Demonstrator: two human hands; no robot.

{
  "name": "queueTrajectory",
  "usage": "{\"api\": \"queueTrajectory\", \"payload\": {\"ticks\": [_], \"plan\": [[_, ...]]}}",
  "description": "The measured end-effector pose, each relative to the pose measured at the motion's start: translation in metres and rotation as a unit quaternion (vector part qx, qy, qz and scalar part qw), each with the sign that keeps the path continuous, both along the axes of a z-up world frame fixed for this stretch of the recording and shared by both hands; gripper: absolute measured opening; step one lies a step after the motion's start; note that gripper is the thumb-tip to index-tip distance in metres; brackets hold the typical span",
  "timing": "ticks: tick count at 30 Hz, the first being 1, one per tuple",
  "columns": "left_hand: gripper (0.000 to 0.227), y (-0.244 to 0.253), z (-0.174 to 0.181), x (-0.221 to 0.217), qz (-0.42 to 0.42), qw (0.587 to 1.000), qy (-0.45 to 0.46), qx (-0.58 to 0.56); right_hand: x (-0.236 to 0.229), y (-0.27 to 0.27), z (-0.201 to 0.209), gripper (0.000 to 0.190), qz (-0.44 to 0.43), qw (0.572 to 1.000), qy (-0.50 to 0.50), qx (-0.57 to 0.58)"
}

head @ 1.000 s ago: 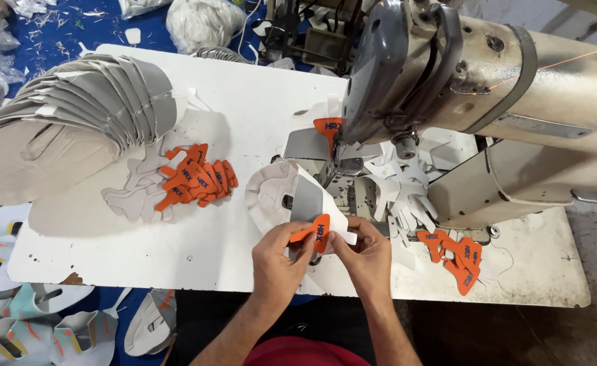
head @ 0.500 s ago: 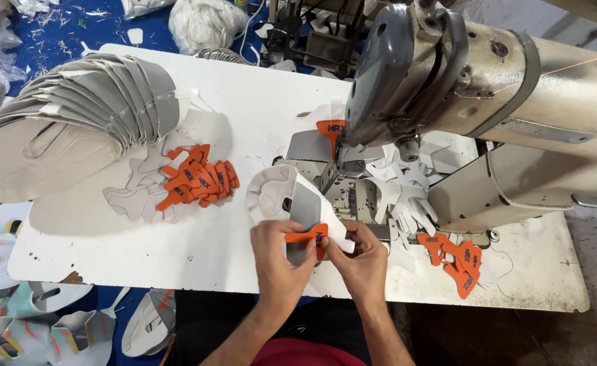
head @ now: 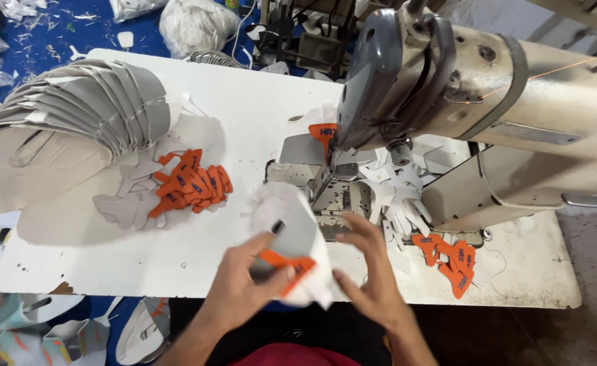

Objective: The person sews orange fabric pieces onto white shoe parts using a sewing machine. They repeatedly pick up a white shoe part, place an orange piece on it, feed it through the machine, and then cut the thread with scissors.

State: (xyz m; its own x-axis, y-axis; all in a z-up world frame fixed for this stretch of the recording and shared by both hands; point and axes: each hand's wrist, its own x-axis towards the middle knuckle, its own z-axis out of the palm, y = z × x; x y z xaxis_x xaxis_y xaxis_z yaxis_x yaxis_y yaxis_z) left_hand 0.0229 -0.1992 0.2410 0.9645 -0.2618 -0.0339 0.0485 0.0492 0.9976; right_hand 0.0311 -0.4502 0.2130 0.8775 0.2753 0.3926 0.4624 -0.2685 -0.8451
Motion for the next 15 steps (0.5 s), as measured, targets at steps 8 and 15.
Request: {"api": "queueTrajectory", "payload": {"ticks": [8,15], "plan": [[0.035,-0.041,0.029,0.023,-0.207,0.960,-0.064,0.177,-0.016,-0.039,0.081,0.072,0.071,0.884,-0.199,-0.416],[0.046,-0.050,0.042,0.041,-0.192,0.913,-0.111,0.341,-0.010,-0.033,0.093,0.083,0.006,0.822,-0.195,-0.535]]}}
